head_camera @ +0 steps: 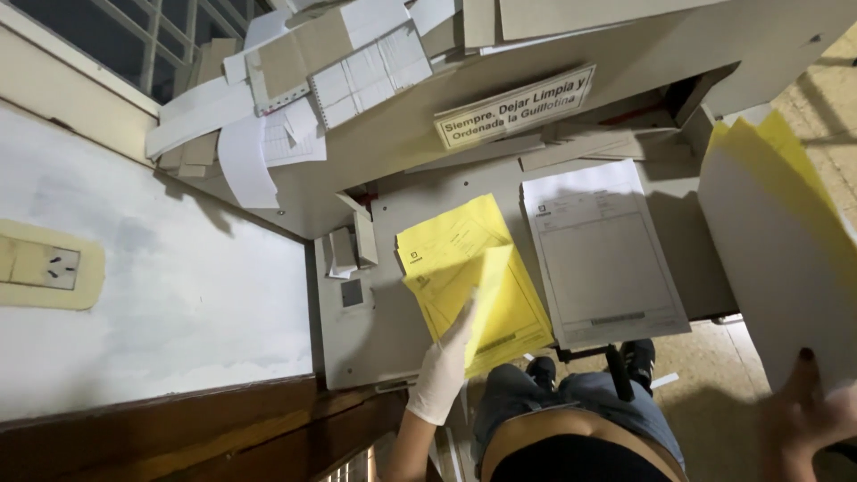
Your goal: Sorting, aligning, and organizing printed documents into stacks on a production table.
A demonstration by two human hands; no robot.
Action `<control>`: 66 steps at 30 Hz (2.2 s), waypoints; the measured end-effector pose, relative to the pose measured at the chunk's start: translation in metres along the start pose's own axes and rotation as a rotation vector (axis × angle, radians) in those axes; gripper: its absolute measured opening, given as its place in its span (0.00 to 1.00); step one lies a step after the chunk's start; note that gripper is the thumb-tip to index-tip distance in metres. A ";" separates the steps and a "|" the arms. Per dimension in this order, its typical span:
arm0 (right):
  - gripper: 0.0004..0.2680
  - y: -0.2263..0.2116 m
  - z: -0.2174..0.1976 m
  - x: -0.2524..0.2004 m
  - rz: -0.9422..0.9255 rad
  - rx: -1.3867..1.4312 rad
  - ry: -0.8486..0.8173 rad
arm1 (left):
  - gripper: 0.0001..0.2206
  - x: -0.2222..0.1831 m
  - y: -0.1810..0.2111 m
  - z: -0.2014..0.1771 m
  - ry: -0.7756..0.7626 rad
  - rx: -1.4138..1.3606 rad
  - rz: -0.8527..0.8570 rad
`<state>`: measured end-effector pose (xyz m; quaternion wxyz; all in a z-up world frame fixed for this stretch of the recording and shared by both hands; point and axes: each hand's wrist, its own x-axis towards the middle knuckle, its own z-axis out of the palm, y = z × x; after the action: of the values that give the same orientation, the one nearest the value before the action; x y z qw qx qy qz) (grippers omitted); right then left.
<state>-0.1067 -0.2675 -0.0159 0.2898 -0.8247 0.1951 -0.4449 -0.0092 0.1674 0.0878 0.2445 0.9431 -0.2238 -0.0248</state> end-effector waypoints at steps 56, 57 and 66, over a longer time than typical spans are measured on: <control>0.17 -0.029 0.024 -0.032 -0.289 -0.240 -0.865 | 0.16 0.002 0.056 0.042 0.234 -0.232 0.238; 0.14 -0.015 0.022 -0.032 -0.257 -0.259 -0.792 | 0.23 -0.003 0.041 0.040 0.098 -0.079 0.006; 0.07 0.084 0.004 -0.024 -0.041 -0.463 -0.353 | 0.36 -0.032 -0.006 0.060 0.069 0.173 -0.076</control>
<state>-0.1214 -0.3158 -0.0867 0.1141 -0.9372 0.2215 -0.2440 -0.0450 0.1590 0.0306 0.1684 0.9689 -0.1805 0.0179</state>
